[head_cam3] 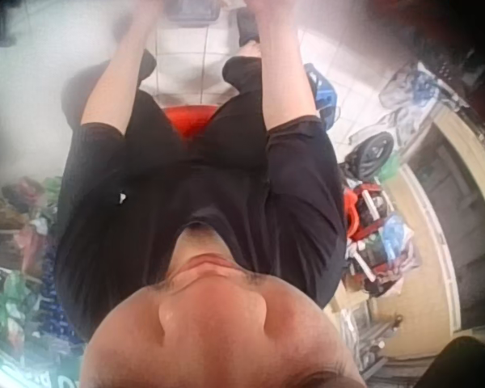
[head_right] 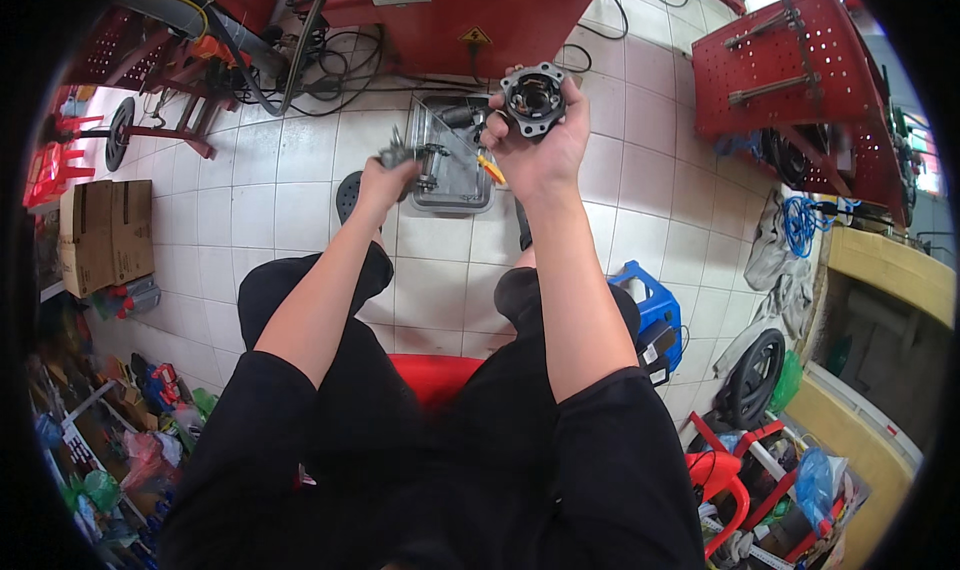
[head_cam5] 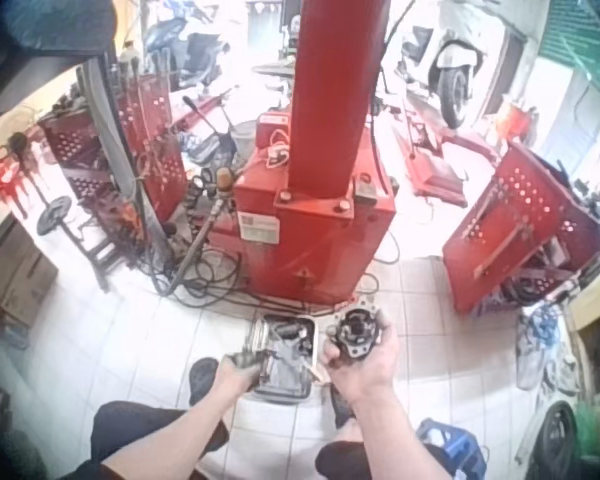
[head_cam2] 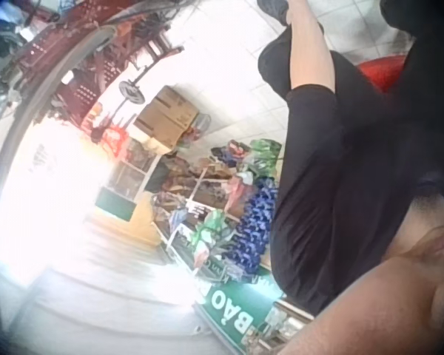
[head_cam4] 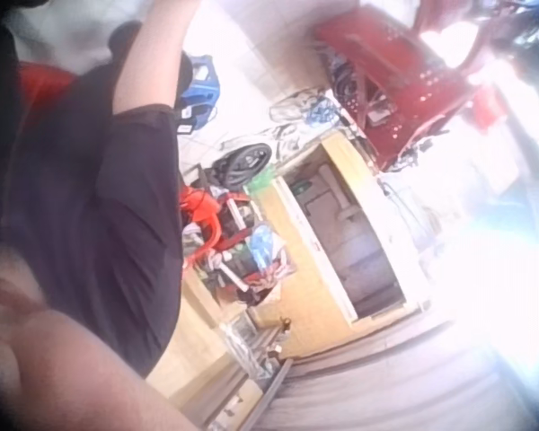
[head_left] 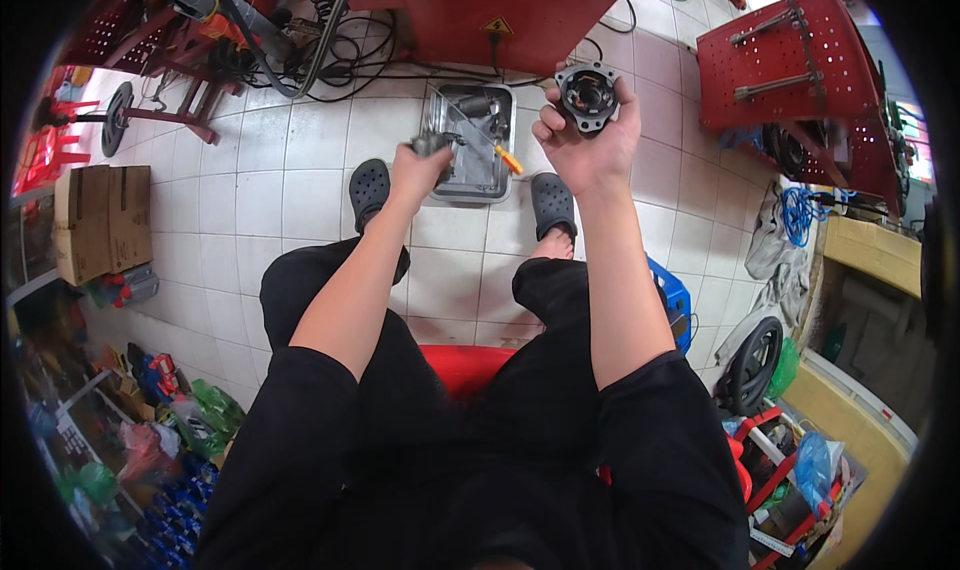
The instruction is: The person sits on a low stool in a workshop and disassembles a mechanical component, likely a stator, using their hands. They remove small parts and place them into a metal tray. Later, they use a screwdriver to work on a smaller part of the assembly.
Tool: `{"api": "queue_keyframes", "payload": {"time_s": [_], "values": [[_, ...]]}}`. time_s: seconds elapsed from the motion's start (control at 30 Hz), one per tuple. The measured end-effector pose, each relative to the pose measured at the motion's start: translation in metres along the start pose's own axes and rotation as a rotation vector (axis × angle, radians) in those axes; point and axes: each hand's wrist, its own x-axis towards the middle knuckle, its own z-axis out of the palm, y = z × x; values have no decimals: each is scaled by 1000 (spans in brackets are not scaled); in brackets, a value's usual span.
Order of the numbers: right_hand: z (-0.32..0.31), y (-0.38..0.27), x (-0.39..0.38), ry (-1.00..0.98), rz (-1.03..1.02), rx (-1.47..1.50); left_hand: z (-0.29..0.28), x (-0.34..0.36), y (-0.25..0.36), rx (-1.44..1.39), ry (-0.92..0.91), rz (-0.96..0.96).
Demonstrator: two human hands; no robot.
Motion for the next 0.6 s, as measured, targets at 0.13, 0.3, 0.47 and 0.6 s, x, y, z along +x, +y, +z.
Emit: {"api": "queue_keyframes", "payload": {"time_s": [0.13, 0.3, 0.47, 0.6], "values": [[-1, -3, -3, 20, 22, 9, 13, 18, -72, 662, -191, 153], [-4, -9, -3, 93, -25, -60, 67, 51, -106, 555, -212, 248], [-18, -19, 1, 71, -50, -8, 121, 82, -120, 532, -126, 112], [-20, -20, 9, 164, -73, 14, 155, 108, -119, 626, -234, 96]]}}
